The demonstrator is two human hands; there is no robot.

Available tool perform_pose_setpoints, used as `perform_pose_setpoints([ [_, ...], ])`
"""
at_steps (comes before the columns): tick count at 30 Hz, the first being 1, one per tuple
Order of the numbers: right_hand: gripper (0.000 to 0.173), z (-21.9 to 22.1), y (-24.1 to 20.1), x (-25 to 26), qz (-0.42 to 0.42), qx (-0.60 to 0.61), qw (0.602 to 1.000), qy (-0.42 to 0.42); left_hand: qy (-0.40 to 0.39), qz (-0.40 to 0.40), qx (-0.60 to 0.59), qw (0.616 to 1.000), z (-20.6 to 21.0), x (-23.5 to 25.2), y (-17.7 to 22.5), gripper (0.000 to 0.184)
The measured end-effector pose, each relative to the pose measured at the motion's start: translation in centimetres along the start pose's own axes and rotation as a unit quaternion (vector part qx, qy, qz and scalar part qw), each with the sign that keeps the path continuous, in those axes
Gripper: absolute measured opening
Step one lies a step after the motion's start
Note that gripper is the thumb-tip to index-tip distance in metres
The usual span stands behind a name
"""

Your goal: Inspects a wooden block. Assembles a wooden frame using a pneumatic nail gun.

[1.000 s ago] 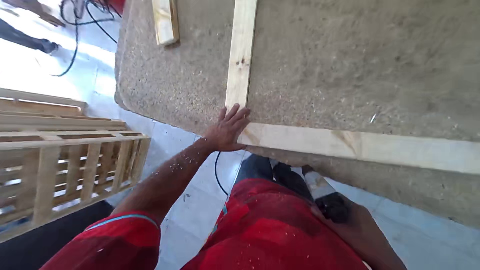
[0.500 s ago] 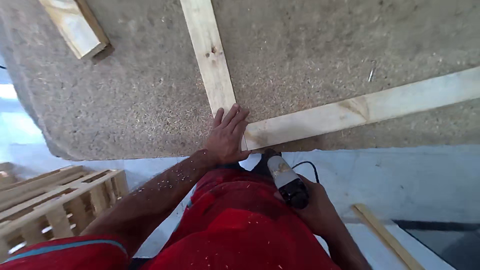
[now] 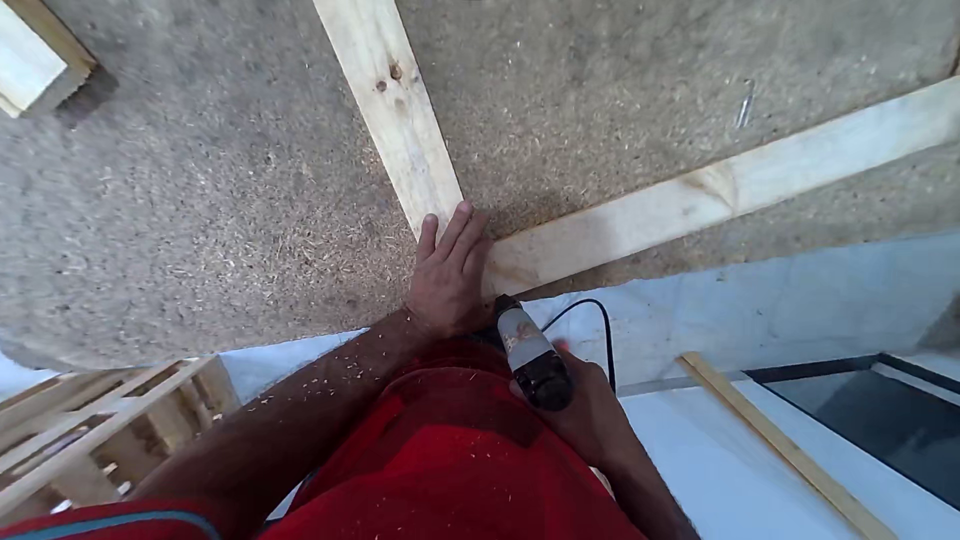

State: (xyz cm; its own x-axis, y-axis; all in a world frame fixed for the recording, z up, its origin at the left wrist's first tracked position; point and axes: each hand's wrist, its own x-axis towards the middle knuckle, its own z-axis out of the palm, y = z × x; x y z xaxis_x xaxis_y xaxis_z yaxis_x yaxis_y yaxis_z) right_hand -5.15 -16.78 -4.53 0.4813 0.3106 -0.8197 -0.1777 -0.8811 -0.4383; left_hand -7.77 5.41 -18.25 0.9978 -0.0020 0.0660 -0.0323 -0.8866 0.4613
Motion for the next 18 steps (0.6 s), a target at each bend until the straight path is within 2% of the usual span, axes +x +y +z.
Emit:
perform_pose_setpoints([
  [4, 0.048, 0.3, -0.4, 0.1, 0.014, -0.006, 1.0, 0.001, 0.006, 0.006, 0.002, 1.0, 0.2, -0.2, -0.1, 0.073],
  [10, 0.039, -0.3, -2.1, 0.4, 0.055, -0.028, 0.998, -0.031, 0.003, 0.013, 0.0, 1.0, 0.1, -0.2, -0.1, 0.068],
  [13, 0.035, -0.1, -2.9, 0.7, 0.057, -0.053, 0.997, -0.019, 0.003, 0.014, 0.013, 1.0, 0.2, -0.1, -0.2, 0.063],
  [18, 0.043, -0.3, -2.8, 0.1, 0.052, -0.026, 0.998, 0.006, -0.022, 0.007, -0.004, 1.0, -0.5, 0.0, -0.1, 0.072],
])
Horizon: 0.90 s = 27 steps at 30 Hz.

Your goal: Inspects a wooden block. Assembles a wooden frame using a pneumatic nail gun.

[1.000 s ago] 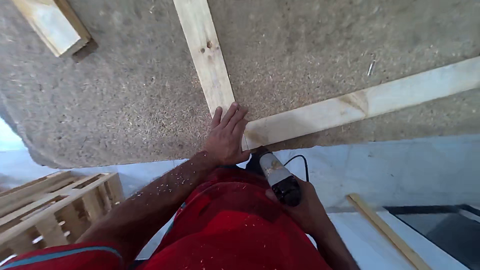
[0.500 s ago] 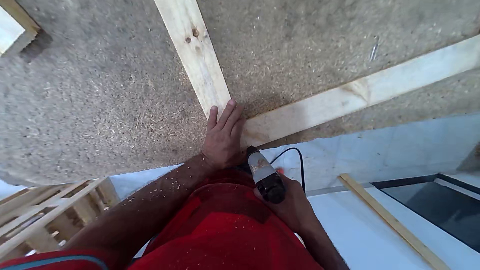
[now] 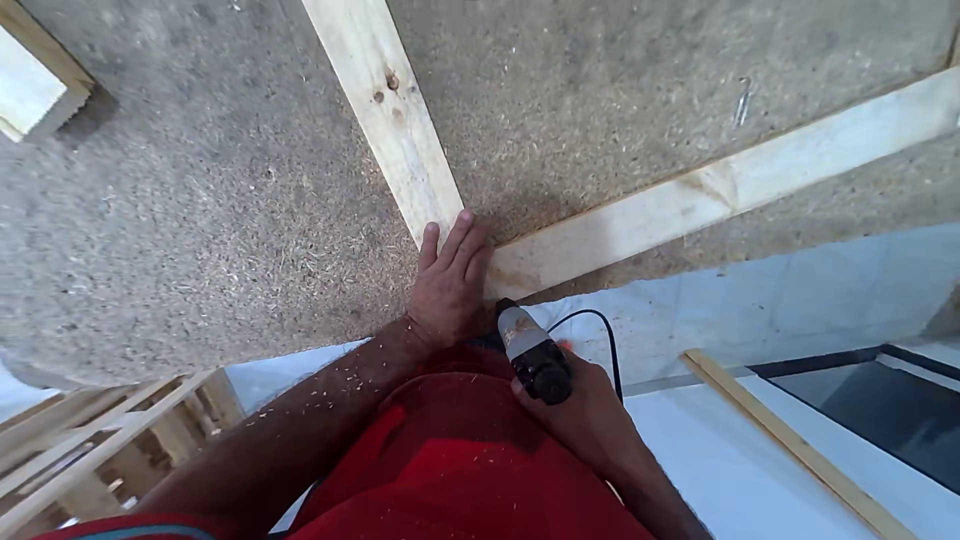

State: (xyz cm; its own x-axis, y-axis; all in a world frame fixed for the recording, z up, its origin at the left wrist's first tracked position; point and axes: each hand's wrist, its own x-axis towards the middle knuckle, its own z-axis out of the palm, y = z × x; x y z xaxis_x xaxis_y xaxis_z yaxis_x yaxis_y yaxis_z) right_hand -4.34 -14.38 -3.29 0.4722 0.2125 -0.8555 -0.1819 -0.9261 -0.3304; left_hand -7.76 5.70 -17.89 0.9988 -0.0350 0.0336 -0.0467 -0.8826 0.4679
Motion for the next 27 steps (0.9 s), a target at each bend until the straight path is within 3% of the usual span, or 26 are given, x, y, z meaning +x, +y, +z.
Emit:
perform_pose_setpoints([
  [3, 0.04, 0.2, 0.5, -0.4, -0.051, 0.065, 0.996, 0.037, -0.122, 0.016, -0.047, 0.991, -2.8, 0.5, -1.3, 0.078],
  [7, 0.031, 0.9, -0.6, 1.1, -0.023, 0.137, 0.99, 0.025, -0.184, 0.173, -0.075, 0.965, -5.9, 5.2, -5.3, 0.046],
  [11, 0.028, 1.6, -1.6, 1.9, -0.03, 0.138, 0.989, 0.043, -0.357, 0.303, -0.011, 0.883, -6.5, 12.7, -6.2, 0.085],
  [13, 0.029, 1.8, -2.1, 2.0, -0.038, 0.129, 0.989, 0.059, -0.404, 0.329, 0.025, 0.853, -5.7, 14.5, -5.7, 0.088],
  [16, 0.026, 1.8, -2.5, 2.7, -0.033, 0.129, 0.989, 0.063, -0.437, 0.337, 0.044, 0.833, -5.6, 15.4, -5.5, 0.082],
  [27, 0.04, 2.6, -2.4, 1.8, -0.005, 0.074, 0.995, 0.065, -0.447, 0.334, 0.032, 0.829, -5.5, 15.5, -5.6, 0.08],
])
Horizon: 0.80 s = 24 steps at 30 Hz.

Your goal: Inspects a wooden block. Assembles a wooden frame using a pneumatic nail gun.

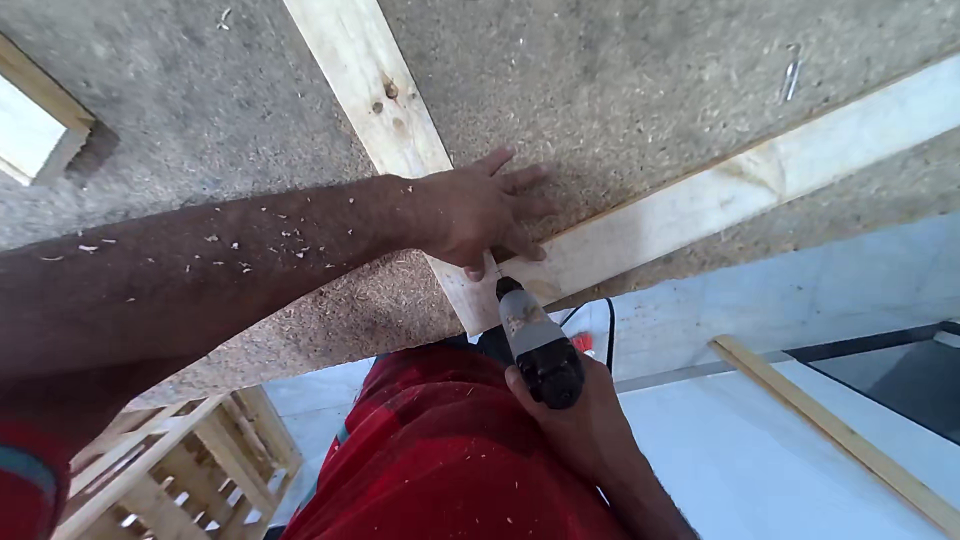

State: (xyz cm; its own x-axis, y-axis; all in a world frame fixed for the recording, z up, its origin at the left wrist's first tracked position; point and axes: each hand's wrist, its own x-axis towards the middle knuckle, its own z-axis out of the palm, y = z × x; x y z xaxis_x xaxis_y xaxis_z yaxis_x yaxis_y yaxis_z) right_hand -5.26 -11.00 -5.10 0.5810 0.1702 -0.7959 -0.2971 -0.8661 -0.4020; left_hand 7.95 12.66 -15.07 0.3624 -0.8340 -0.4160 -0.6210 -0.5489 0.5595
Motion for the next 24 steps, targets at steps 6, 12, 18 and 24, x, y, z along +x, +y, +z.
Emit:
perform_pose_setpoints([
  [6, 0.044, 0.5, 1.5, -1.1, -0.022, -0.012, 0.999, 0.023, 0.002, -0.002, -0.014, 1.0, 0.0, 0.1, -0.1, 0.079],
  [12, 0.045, 0.6, 2.2, -1.5, -0.024, -0.008, 1.0, 0.015, 0.011, -0.002, -0.01, 1.0, 0.2, 0.1, -0.1, 0.077],
  [18, 0.05, 0.6, 3.0, -2.3, -0.025, -0.015, 1.0, 0.012, -0.004, -0.013, -0.002, 1.0, 0.0, 0.2, 0.0, 0.078],
  [24, 0.048, 0.7, 3.0, -2.7, -0.021, -0.026, 0.999, 0.014, -0.018, -0.028, -0.007, 0.999, -0.6, 0.1, 0.5, 0.077],
])
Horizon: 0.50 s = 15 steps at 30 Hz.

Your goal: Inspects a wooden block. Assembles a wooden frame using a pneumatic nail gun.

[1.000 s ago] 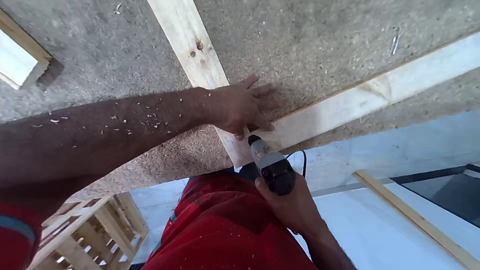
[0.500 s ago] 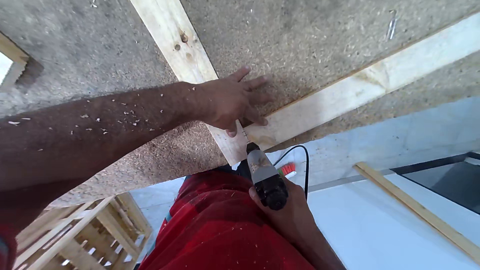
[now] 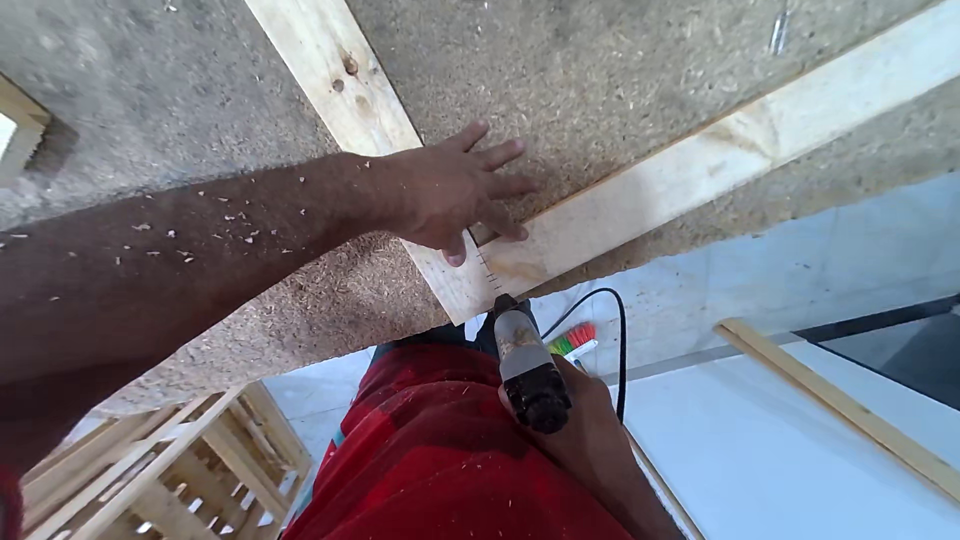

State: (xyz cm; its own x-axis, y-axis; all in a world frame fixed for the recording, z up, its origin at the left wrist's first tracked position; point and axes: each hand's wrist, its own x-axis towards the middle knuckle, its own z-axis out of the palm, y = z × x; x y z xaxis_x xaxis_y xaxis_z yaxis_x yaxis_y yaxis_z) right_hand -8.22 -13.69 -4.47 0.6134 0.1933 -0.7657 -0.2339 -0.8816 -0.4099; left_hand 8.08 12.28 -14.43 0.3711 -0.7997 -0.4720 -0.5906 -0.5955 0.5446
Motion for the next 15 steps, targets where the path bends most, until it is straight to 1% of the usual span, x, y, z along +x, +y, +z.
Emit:
perform_pose_setpoints([
  [3, 0.051, -0.3, -0.4, 0.0, 0.01, -0.008, 1.0, -0.008, 0.001, 0.002, -0.001, 1.0, 0.0, 0.0, 0.0, 0.077],
  [6, 0.061, -0.4, 0.1, -0.1, 0.013, 0.001, 1.0, -0.024, 0.003, 0.004, 0.002, 1.0, 0.0, 0.0, 0.1, 0.077],
  [8, 0.057, -0.6, 0.4, 0.1, 0.007, -0.001, 0.999, -0.039, 0.007, 0.004, 0.001, 1.0, 0.0, 0.1, 0.0, 0.077],
  [10, 0.052, -1.0, 0.1, 0.5, 0.031, -0.015, 0.997, -0.076, 0.006, 0.001, -0.001, 1.0, 0.0, 0.1, 0.0, 0.077],
  [11, 0.053, -1.4, 0.0, 0.7, 0.043, -0.015, 0.995, -0.093, 0.005, 0.0, 0.0, 1.0, 0.0, 0.1, 0.0, 0.077],
  [13, 0.065, -2.2, 0.9, 0.4, 0.037, 0.005, 0.995, -0.095, 0.009, -0.004, -0.02, 1.0, -0.1, 0.1, 0.0, 0.071],
  [14, 0.072, -2.7, 1.9, -0.2, 0.015, 0.022, 0.997, -0.078, 0.014, -0.011, -0.04, 0.999, -0.3, 0.2, 0.1, 0.065],
  [15, 0.071, -3.2, 3.3, -0.8, -0.016, 0.034, 0.998, -0.043, 0.025, -0.024, -0.061, 0.998, -0.5, 0.3, 0.3, 0.057],
])
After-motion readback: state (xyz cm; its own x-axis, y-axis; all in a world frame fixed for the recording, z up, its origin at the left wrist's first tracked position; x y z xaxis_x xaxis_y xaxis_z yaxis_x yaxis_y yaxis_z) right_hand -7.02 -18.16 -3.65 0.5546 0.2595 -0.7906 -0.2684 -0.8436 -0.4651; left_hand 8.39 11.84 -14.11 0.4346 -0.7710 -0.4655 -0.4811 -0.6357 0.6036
